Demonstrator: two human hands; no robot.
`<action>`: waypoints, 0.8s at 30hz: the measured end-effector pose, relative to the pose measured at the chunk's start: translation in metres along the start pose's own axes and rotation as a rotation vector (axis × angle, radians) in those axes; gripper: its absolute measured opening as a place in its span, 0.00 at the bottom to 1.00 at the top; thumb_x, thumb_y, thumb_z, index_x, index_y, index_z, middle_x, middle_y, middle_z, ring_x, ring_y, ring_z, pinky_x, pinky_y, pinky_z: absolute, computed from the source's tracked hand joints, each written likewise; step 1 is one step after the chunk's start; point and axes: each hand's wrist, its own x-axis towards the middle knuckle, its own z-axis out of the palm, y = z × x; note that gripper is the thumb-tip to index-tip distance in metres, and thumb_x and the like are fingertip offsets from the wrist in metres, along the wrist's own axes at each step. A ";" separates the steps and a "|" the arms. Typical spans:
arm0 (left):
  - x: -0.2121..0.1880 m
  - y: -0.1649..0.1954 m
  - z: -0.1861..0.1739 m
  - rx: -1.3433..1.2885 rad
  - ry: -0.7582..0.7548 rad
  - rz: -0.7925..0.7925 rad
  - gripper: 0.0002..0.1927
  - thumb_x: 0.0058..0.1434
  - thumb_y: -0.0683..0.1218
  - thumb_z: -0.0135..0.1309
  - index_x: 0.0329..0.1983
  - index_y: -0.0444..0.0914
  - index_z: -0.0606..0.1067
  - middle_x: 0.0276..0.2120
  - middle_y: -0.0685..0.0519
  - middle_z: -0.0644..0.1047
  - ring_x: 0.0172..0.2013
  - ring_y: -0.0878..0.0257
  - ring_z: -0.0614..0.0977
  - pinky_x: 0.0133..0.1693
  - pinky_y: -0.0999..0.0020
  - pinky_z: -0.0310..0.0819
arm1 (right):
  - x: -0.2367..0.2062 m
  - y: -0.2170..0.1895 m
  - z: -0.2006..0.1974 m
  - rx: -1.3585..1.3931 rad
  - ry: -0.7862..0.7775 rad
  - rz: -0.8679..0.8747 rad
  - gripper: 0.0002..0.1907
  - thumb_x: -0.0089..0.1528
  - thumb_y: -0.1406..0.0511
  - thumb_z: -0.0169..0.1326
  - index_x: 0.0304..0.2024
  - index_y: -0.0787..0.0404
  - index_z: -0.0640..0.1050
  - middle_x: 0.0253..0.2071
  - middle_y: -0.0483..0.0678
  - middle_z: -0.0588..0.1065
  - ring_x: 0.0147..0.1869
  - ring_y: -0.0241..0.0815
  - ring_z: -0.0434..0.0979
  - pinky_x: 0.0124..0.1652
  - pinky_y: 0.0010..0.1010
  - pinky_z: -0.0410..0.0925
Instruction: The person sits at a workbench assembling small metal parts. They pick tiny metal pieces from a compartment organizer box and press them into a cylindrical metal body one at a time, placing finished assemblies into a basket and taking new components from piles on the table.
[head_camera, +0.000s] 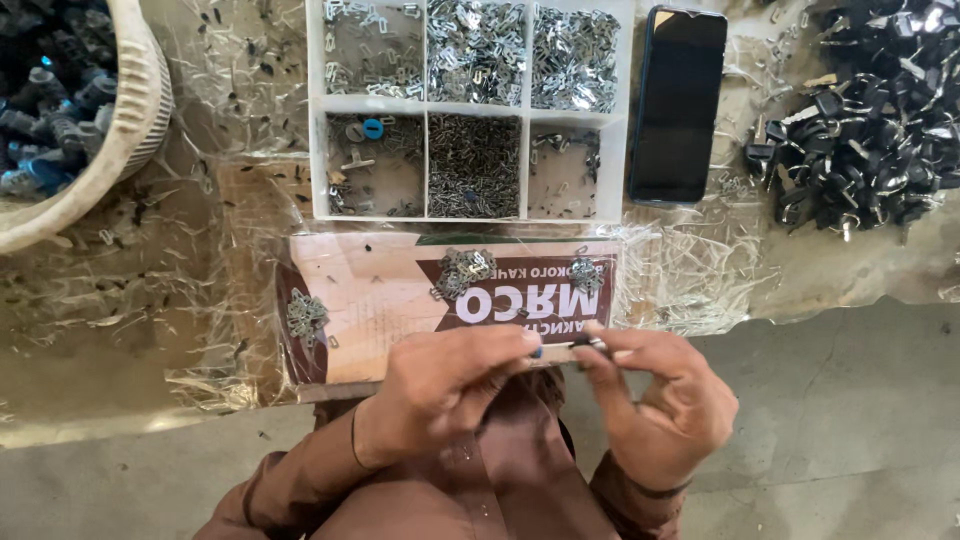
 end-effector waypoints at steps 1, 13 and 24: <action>-0.001 0.001 0.001 0.015 -0.005 0.024 0.16 0.63 0.36 0.62 0.54 0.38 0.76 0.45 0.45 0.83 0.43 0.53 0.88 0.44 0.65 0.84 | -0.001 -0.001 0.002 0.056 -0.025 0.007 0.13 0.56 0.79 0.66 0.39 0.67 0.76 0.41 0.60 0.81 0.40 0.39 0.83 0.36 0.24 0.75; -0.011 -0.004 -0.002 -0.143 0.133 -0.194 0.16 0.67 0.40 0.63 0.54 0.37 0.72 0.48 0.48 0.83 0.46 0.58 0.90 0.46 0.69 0.86 | 0.004 -0.003 0.023 0.071 -0.010 -0.027 0.21 0.55 0.79 0.60 0.50 0.73 0.71 0.51 0.64 0.73 0.54 0.51 0.75 0.55 0.33 0.70; -0.006 -0.009 -0.022 0.007 -0.063 0.062 0.18 0.63 0.39 0.65 0.56 0.38 0.76 0.44 0.49 0.83 0.43 0.55 0.87 0.44 0.65 0.83 | 0.003 0.051 0.003 0.672 -0.373 0.477 0.06 0.62 0.77 0.61 0.42 0.69 0.79 0.36 0.49 0.76 0.34 0.33 0.76 0.32 0.22 0.68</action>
